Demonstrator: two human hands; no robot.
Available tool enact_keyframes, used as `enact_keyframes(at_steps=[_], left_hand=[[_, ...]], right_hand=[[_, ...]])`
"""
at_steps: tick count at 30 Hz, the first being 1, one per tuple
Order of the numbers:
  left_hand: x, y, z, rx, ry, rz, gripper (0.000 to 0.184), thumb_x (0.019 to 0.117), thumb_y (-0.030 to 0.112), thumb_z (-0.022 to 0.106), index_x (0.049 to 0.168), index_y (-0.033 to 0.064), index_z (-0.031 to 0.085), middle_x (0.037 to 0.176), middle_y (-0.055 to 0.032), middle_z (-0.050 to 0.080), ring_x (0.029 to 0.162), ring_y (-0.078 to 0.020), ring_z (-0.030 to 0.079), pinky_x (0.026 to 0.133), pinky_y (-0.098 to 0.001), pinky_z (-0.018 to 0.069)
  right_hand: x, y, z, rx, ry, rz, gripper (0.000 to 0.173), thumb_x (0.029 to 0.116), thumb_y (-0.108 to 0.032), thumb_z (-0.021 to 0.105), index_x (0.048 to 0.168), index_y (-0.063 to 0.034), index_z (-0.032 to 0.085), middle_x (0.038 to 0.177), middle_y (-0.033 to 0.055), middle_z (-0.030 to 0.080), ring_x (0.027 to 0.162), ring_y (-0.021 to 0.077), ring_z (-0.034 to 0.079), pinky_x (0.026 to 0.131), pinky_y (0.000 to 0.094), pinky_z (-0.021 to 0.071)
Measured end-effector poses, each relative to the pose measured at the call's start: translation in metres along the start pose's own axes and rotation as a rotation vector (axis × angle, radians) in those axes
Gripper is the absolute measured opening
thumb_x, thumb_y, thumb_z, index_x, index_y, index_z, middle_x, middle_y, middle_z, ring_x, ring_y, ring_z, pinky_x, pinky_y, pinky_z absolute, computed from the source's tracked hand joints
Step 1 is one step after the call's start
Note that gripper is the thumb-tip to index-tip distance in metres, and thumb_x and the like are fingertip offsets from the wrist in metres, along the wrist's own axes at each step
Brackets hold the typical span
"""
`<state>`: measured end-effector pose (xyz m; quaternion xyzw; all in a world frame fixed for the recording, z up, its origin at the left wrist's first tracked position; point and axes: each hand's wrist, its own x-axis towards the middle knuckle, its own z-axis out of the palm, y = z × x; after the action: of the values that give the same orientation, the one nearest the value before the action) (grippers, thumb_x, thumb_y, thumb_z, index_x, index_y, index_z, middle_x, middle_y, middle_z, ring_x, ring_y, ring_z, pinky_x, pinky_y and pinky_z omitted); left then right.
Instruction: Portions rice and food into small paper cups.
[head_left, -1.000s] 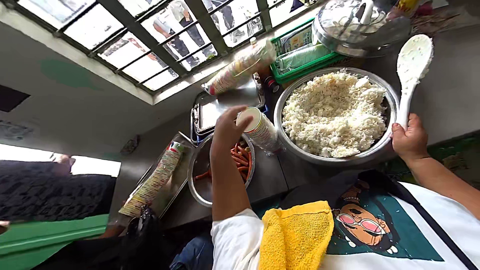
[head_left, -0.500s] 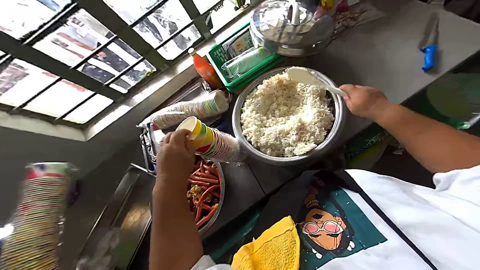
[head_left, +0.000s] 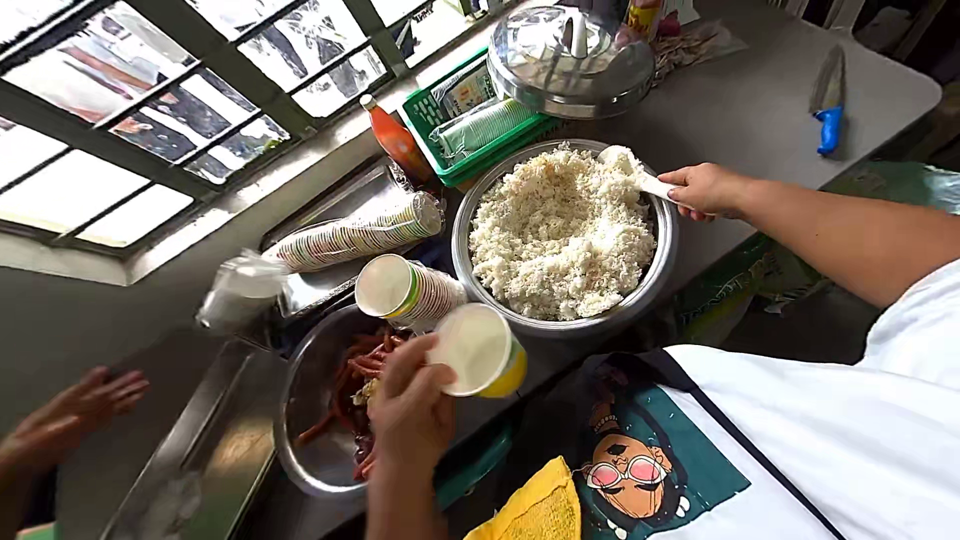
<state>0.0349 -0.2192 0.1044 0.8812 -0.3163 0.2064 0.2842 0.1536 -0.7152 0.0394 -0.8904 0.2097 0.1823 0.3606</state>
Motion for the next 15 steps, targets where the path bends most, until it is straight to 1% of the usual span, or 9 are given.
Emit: enact_keyframes(at_steps=[2,3,5,7,9,12,13,14,15], left_hand=[[-0.024,-0.010,0.040,-0.229,-0.116,-0.109,0.020,0.0980,0.006,0.052,0.082,0.0018,0.063,0.128,-0.0218,0.062,0.120,-0.0251,0.062,0.102,-0.0391,0.0524],[-0.034,-0.015,0.058,-0.341,-0.154,-0.145,0.020,0.0966,0.002,0.051,0.080,-0.0004,0.062,0.131,-0.0224,0.061,0.122,-0.0256,0.061,0.103,-0.0398,0.0522],[-0.051,-0.022,0.089,-0.609,-0.140,-0.196,0.024,0.1000,0.003,0.045,0.080,0.0026,0.058,0.133,-0.0160,0.063,0.128,-0.0215,0.059,0.107,-0.0383,0.0496],[-0.057,-0.020,0.108,-0.945,-0.056,-0.277,0.030,0.1053,0.011,0.042,0.089,0.0129,0.067,0.136,-0.0070,0.065,0.133,-0.0184,0.056,0.111,-0.0382,0.0462],[-0.055,-0.014,0.117,-1.262,0.011,-0.354,0.030,0.1040,0.024,0.046,0.100,0.0196,0.075,0.134,-0.0047,0.067,0.130,-0.0188,0.058,0.109,-0.0383,0.0475],[-0.049,-0.004,0.125,-1.448,0.002,-0.434,0.032,0.1017,0.046,0.051,0.113,0.0256,0.073,0.126,0.0042,0.069,0.119,-0.0097,0.063,0.102,-0.0309,0.0515],[-0.048,0.000,0.127,-1.447,-0.009,-0.479,0.037,0.1002,0.052,0.053,0.120,0.0253,0.069,0.125,0.0059,0.069,0.117,-0.0082,0.064,0.102,-0.0300,0.0520],[-0.048,0.003,0.129,-1.472,-0.016,-0.533,0.047,0.0979,0.053,0.058,0.130,0.0194,0.063,0.128,0.0023,0.069,0.120,-0.0109,0.064,0.103,-0.0323,0.0521],[-0.048,0.006,0.129,-1.491,-0.034,-0.591,0.061,0.0961,0.053,0.061,0.138,0.0102,0.050,0.131,-0.0021,0.068,0.121,-0.0132,0.064,0.104,-0.0339,0.0523]], right_hand=[[-0.009,-0.001,0.007,0.069,-0.036,0.042,0.046,0.1114,-0.024,0.044,0.158,-0.0231,0.043,0.086,0.0159,0.063,0.060,0.0224,0.053,0.057,0.0399,0.0486],[-0.012,0.000,0.011,0.091,-0.046,0.051,0.046,0.1114,-0.024,0.045,0.157,-0.0234,0.043,0.084,0.0145,0.062,0.059,0.0207,0.052,0.056,0.0377,0.0480],[-0.011,0.007,0.020,0.111,-0.060,0.053,0.046,0.1109,-0.025,0.046,0.157,-0.0227,0.043,0.080,0.0122,0.061,0.054,0.0178,0.052,0.052,0.0336,0.0475],[-0.015,0.004,0.024,0.103,-0.096,0.050,0.047,0.1108,-0.023,0.047,0.157,-0.0218,0.043,0.077,0.0120,0.061,0.052,0.0171,0.051,0.050,0.0323,0.0468],[-0.024,-0.009,0.026,0.105,-0.144,0.072,0.047,0.1111,-0.022,0.046,0.158,-0.0229,0.041,0.077,0.0115,0.059,0.053,0.0168,0.049,0.051,0.0315,0.0450],[-0.030,-0.020,0.029,0.110,-0.197,0.086,0.047,0.1112,-0.022,0.046,0.158,-0.0242,0.041,0.077,0.0106,0.058,0.052,0.0156,0.048,0.049,0.0297,0.0434],[-0.030,-0.023,0.031,0.090,-0.209,0.073,0.047,0.1112,-0.022,0.046,0.158,-0.0233,0.041,0.076,0.0105,0.058,0.051,0.0153,0.048,0.048,0.0293,0.0435],[-0.032,-0.028,0.033,0.043,-0.211,0.050,0.047,0.1112,-0.022,0.046,0.158,-0.0215,0.041,0.076,0.0108,0.058,0.050,0.0155,0.048,0.048,0.0297,0.0441],[-0.036,-0.036,0.036,-0.033,-0.207,0.012,0.047,0.1111,-0.021,0.045,0.158,-0.0186,0.041,0.077,0.0127,0.059,0.052,0.0175,0.050,0.050,0.0322,0.0456]])
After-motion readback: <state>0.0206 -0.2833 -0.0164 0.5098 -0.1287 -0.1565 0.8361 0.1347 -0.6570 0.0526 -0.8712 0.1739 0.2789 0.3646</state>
